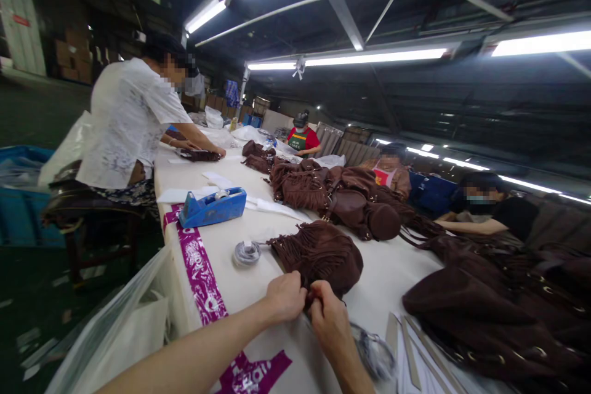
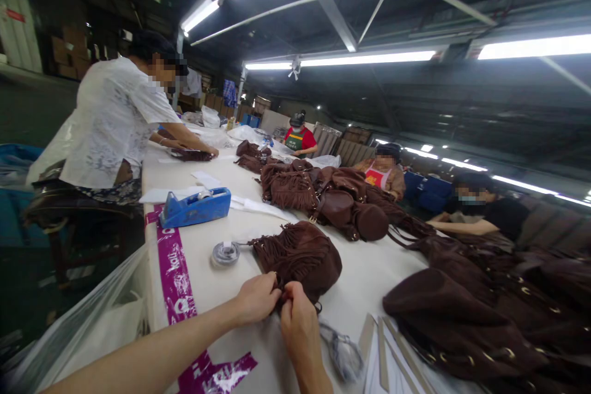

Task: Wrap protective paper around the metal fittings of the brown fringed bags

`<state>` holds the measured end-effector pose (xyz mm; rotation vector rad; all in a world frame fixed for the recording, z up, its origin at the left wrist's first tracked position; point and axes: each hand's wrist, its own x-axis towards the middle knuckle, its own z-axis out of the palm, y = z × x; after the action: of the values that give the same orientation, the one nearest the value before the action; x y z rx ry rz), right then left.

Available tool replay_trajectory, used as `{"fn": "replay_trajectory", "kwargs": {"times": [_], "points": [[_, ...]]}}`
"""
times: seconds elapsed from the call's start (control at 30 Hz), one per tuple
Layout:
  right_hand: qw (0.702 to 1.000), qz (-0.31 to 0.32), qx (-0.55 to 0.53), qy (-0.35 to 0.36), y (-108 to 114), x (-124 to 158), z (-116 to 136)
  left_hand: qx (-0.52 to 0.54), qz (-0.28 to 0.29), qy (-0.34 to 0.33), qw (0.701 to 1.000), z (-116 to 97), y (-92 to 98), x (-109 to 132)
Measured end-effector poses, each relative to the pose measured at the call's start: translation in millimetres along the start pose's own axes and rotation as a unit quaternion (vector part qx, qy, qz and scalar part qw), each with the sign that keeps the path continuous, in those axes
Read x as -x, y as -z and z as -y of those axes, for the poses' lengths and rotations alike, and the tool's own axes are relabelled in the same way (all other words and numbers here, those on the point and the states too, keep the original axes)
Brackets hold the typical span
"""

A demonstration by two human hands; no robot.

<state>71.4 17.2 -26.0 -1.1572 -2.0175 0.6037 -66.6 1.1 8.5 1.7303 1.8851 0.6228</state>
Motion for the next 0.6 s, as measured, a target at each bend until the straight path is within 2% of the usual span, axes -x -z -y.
{"fn": "replay_trajectory", "kwargs": {"times": [0.1,0.17,0.23,0.43,0.53,0.6], "points": [[0.975,-0.013,0.190,0.115,7,-4,-2,0.035,0.000,0.000,0.999,3,-0.1,0],[0.956,0.010,0.258,0.141,8,-8,-11,0.077,0.019,0.011,0.997,4,2.1,-2],[0.943,0.021,0.302,0.141,7,-13,-24,0.132,0.063,0.032,0.989,5,4.9,-6],[0.928,0.006,0.339,0.157,3,-17,-54,0.302,0.194,0.116,0.926,10,14.1,-11],[0.929,-0.014,0.326,0.175,5,-14,-59,0.359,0.238,0.138,0.892,18,19.9,-7],[0.930,-0.002,0.313,0.190,9,-13,-62,0.388,0.256,0.144,0.874,25,22.8,-2]]}}
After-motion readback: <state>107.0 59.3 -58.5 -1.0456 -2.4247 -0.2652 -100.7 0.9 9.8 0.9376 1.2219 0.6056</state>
